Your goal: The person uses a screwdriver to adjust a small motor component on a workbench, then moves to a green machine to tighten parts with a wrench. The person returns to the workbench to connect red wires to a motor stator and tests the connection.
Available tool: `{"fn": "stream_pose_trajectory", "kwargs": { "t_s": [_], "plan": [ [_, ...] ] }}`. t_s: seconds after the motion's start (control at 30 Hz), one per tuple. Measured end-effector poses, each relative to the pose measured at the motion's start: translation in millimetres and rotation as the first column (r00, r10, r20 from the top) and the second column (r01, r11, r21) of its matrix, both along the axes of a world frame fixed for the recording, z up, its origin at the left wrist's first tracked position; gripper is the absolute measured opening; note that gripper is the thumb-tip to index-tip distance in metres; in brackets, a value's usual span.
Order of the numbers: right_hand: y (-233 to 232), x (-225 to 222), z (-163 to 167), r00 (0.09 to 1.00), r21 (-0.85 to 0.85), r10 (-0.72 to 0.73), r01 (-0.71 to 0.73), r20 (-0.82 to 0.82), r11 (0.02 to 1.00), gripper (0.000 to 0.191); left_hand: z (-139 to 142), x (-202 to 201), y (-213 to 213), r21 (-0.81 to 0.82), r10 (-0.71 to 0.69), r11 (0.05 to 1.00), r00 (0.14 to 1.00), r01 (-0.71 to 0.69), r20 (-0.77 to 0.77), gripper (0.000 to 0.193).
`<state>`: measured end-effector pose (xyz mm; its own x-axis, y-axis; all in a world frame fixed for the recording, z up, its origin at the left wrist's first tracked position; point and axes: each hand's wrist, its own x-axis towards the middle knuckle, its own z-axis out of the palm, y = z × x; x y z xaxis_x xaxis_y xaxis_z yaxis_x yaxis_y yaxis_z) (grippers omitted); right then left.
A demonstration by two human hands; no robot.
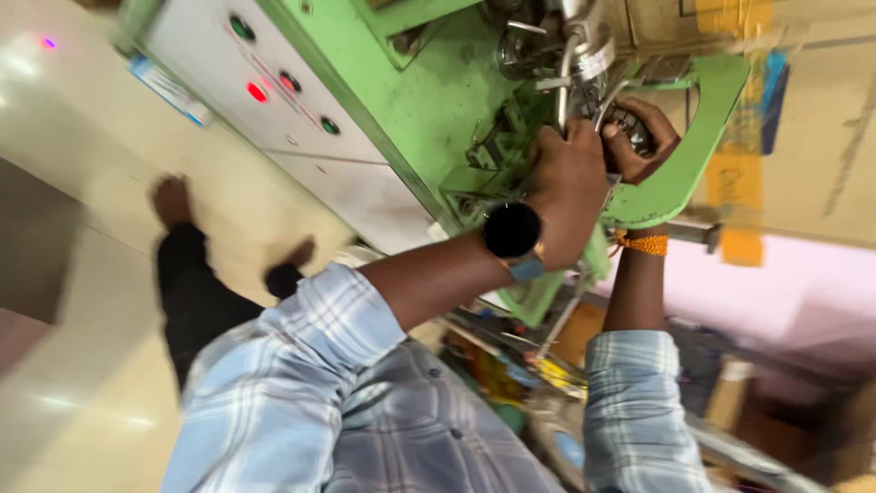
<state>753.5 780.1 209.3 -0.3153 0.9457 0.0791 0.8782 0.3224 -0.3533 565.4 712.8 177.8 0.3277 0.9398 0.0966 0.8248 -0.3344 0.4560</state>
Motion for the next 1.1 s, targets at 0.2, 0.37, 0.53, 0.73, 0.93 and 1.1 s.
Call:
{"fn": "stream_pose_trajectory", "kwargs": {
  "t_s": [0.2,0.37,0.53,0.73,0.93,1.1],
  "plan": [
    [4.2,0.1,-0.7,0.989,0.155,-0.123,0.109,0.084,0.982,0.024,-7.3,11.9,-5.4,-0.050,-0.063,0.997,0.998,0.064,0.026,0.037],
    [25.8,26.2,-6.4,0.988,0.122,-0.152,0.147,0.028,0.982,0.018,-15.7,10.5,-8.4,0.058,0.283,0.946,0.898,-0.320,0.336,0.061],
    [42.4,59.5,4.3,0.952,0.221,0.188,-0.243,0.242,0.945,0.017,-124.8,-20.1,-43.7,0.289,0.060,0.828,0.589,-0.480,0.806,0.025],
    [57.4,68.2,-15.4,0.978,0.279,0.142,-0.180,0.152,0.943,0.020,-338.0,-102.8,-33.9,-0.509,0.312,0.443,-0.406,-0.737,0.859,0.032],
    [40.6,48.8,-19.3,0.976,0.243,0.207,-0.217,0.066,0.945,0.020,-333.6,-132.7,-16.4,-0.455,0.553,0.392,-0.191,-0.799,0.811,0.071],
    [11.3,25.3,-7.5,0.972,0.100,0.189,-0.176,-0.139,0.979,0.027,-313.3,-152.2,5.6,-0.339,0.518,0.508,-0.034,-0.792,0.855,0.087]
  ]
}}
